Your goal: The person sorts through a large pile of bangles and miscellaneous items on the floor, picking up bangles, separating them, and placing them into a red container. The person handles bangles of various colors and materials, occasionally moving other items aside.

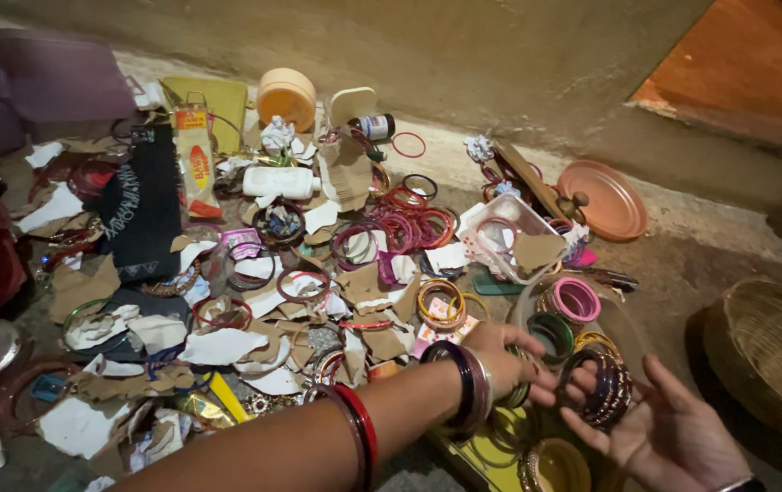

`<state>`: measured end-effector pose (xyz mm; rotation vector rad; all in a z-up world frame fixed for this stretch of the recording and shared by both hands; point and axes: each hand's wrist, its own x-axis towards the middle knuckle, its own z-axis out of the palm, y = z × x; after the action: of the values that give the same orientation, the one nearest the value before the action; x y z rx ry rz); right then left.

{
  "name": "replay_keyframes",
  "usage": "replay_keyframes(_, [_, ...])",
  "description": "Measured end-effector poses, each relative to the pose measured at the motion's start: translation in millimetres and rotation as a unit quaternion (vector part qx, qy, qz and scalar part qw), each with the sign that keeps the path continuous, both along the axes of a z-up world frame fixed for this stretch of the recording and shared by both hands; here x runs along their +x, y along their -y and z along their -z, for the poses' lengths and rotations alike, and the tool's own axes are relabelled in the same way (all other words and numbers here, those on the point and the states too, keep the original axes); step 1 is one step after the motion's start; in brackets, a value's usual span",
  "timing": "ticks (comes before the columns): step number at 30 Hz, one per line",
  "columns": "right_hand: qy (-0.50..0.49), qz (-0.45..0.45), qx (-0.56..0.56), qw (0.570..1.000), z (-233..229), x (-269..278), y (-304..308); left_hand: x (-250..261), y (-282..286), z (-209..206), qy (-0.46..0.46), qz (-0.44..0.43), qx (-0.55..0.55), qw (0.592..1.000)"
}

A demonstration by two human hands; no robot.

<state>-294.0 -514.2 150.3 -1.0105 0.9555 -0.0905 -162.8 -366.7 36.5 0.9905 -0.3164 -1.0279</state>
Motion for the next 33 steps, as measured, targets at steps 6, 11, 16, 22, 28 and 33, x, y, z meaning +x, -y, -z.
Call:
replay_keyframes(6, [0.037,-0.022,0.028,0.999,4.4,-6.3,12.2,-24.3,-4.3,-14.6,0.087,0.106,0.109,0.984])
replay_keyframes(11, [0.013,-0.015,0.026,0.999,-4.4,-6.0,4.5,-32.1,-13.1,-23.4,0.326,0.204,0.168,0.908])
replay_keyframes(16, [0.03,-0.022,0.039,0.999,-2.8,-9.2,8.0,-39.9,-5.6,-14.3,0.613,0.213,0.175,0.741])
replay_keyframes(22, [0.036,-0.017,0.029,0.999,-3.2,-12.2,12.3,-50.8,2.2,-6.1,0.713,0.256,0.167,0.632])
replay_keyframes(28, [0.035,0.0,0.033,0.999,-4.9,-10.9,8.8,-49.4,11.7,-7.4,0.738,0.282,0.185,0.585])
replay_keyframes(33, [0.034,0.009,0.025,0.999,-6.8,-11.1,8.0,-51.7,10.1,-12.8,0.752,0.309,0.175,0.556])
